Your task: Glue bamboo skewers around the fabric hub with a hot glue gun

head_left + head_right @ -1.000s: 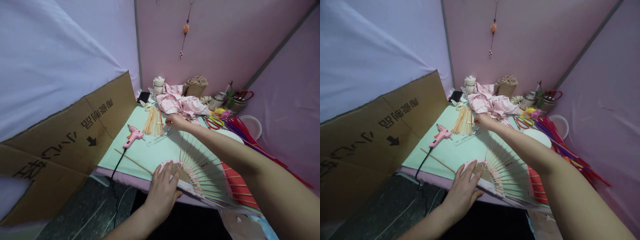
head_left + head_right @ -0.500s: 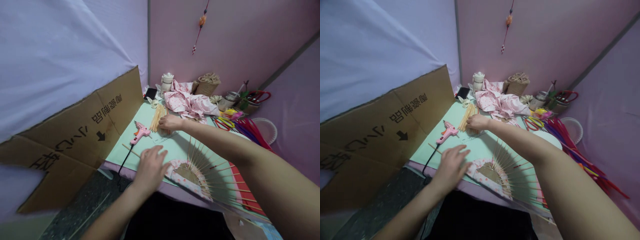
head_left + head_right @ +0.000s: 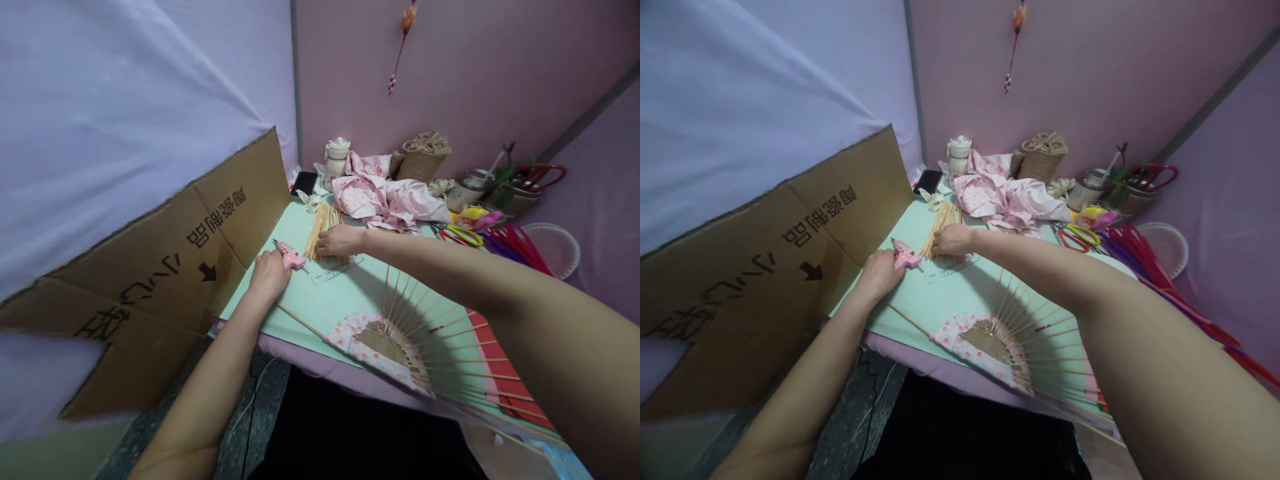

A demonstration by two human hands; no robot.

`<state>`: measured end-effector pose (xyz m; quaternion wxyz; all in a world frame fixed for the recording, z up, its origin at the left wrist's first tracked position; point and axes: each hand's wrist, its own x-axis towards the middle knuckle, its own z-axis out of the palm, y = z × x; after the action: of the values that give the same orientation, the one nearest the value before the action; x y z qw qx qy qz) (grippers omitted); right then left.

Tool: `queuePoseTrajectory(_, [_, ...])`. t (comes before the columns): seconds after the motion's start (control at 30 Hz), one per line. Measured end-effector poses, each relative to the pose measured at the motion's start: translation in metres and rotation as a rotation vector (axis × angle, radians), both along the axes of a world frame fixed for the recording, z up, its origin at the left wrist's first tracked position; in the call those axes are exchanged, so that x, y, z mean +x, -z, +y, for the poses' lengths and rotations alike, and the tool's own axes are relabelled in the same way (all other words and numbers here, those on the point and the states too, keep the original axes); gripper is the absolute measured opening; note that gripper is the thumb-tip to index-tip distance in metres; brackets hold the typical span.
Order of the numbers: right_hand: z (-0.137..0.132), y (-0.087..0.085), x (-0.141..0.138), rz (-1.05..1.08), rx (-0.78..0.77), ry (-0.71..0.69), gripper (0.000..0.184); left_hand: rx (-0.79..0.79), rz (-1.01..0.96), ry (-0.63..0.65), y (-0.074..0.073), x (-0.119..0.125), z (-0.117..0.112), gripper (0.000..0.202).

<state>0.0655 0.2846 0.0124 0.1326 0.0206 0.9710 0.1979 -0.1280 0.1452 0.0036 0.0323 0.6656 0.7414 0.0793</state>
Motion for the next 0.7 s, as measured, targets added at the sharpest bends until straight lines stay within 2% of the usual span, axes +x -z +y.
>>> queuePoseTrajectory(0.13, [-0.001,0.0,0.005,0.063,0.003,-0.002,0.03,0.014,-0.046,0.013,-0.004,-0.009,0.001,0.039])
queuePoseTrajectory(0.27, [-0.008,-0.004,0.017,0.164,0.012,0.026,0.027,0.056,-0.204,0.026,-0.008,-0.024,-0.003,0.046])
queuePoseTrajectory(0.37, [-0.02,-0.011,0.028,0.261,0.005,0.042,0.013,0.1,-0.29,0.058,-0.007,-0.034,-0.007,0.045])
queuePoseTrajectory(0.53, [-0.048,-0.025,0.048,0.469,-0.087,0.06,0.023,0.246,-0.392,0.076,-0.009,-0.042,-0.026,0.04])
queuePoseTrajectory(0.6, [-0.06,-0.029,0.06,0.582,-0.143,0.082,0.02,0.335,-0.555,0.061,-0.012,-0.038,-0.039,0.041])
queuePoseTrajectory(0.7, [-0.078,-0.037,0.081,0.859,-0.211,0.17,0.012,0.458,-0.974,0.003,-0.018,-0.024,-0.064,0.044])
